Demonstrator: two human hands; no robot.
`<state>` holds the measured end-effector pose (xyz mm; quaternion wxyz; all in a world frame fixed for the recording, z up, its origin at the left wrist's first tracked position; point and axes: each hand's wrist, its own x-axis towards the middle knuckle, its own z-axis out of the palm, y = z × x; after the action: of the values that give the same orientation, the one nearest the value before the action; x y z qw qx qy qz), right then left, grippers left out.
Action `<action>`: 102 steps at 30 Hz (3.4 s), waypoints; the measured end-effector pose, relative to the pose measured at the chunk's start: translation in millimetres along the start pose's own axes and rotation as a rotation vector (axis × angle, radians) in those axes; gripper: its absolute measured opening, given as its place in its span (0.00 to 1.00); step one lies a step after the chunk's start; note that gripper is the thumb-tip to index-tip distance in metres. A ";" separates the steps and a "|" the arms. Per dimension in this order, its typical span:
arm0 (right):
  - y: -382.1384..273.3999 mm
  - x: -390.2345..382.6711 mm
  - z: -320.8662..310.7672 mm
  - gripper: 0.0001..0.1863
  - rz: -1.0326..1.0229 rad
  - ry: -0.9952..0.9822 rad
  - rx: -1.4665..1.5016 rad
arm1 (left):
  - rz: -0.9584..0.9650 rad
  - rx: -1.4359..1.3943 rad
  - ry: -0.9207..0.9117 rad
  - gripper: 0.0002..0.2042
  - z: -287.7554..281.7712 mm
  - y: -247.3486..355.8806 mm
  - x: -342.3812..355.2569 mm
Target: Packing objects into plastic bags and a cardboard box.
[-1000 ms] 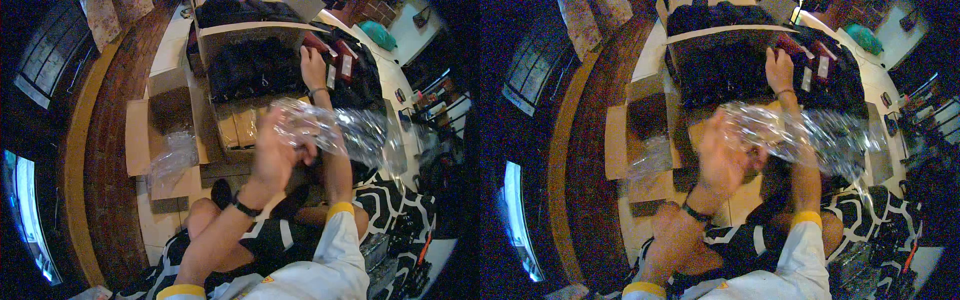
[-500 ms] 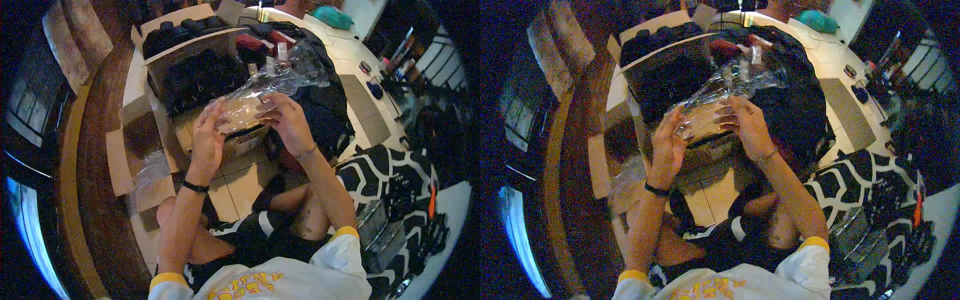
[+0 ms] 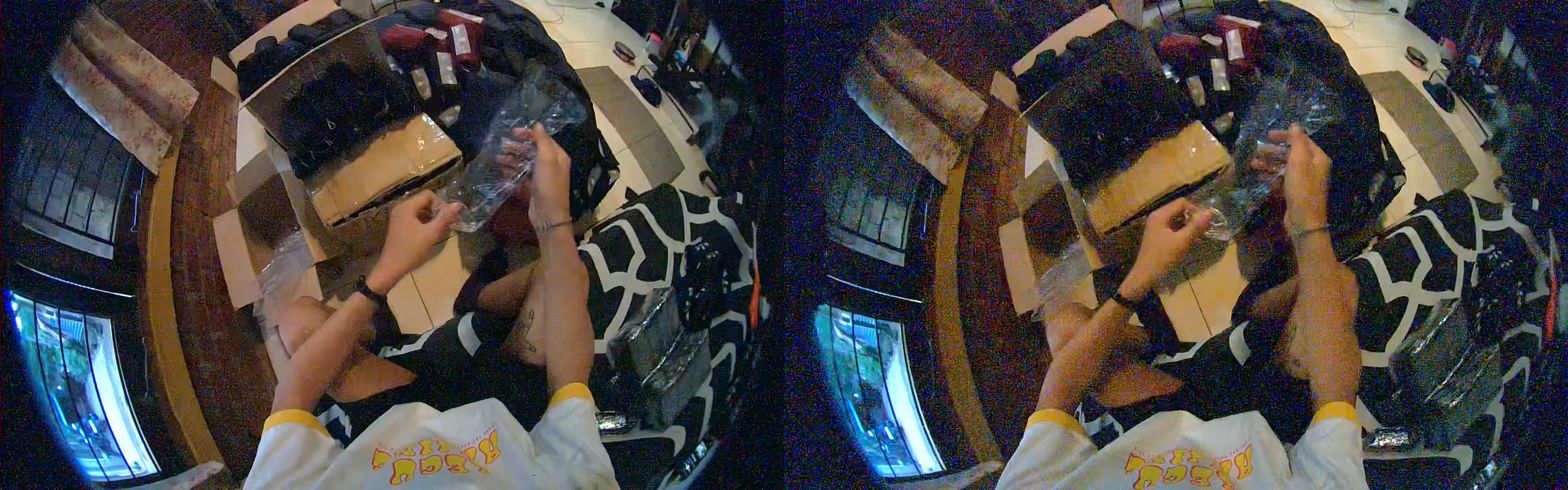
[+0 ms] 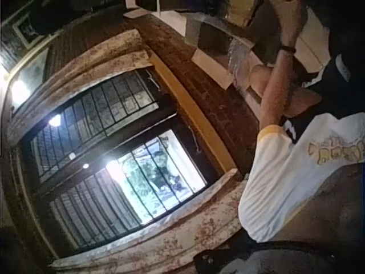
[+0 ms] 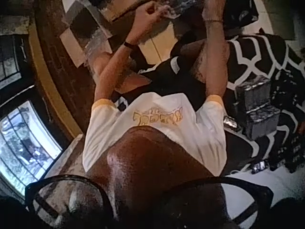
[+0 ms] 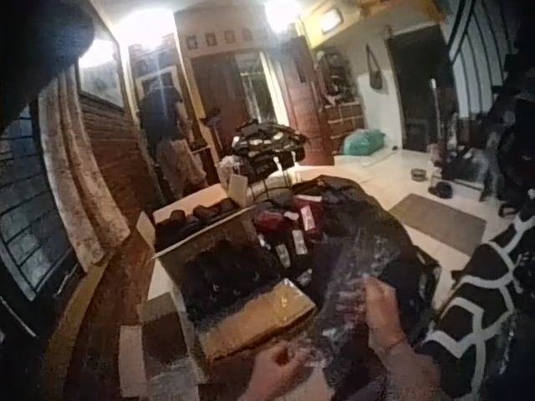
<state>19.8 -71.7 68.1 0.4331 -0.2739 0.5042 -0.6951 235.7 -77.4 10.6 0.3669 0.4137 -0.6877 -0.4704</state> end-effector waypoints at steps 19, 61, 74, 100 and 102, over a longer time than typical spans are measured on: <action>-6.7 1.9 -10.4 0.13 0.075 0.008 0.069 | -0.189 -0.753 0.163 0.12 -9.3 22.8 5.0; 50.1 -44.5 47.9 0.25 0.274 -0.867 -0.360 | -0.090 -0.212 0.503 0.15 -64.3 18.6 28.7; 35.4 -43.5 49.6 0.16 0.181 -0.714 -0.276 | -0.005 -0.399 0.637 0.10 -101.1 16.4 34.3; 36.3 -20.7 37.8 0.14 -0.357 0.036 -0.470 | -0.159 -0.050 -0.016 0.15 -26.9 38.4 3.4; 37.5 -25.9 38.8 0.14 -0.433 0.032 -0.570 | -0.119 -0.239 0.037 0.16 -23.7 35.9 6.1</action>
<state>76.0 -71.2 47.6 0.1740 -0.4734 0.6148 -0.6064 246.4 -83.4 52.3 0.3977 0.4157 -0.5942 -0.5620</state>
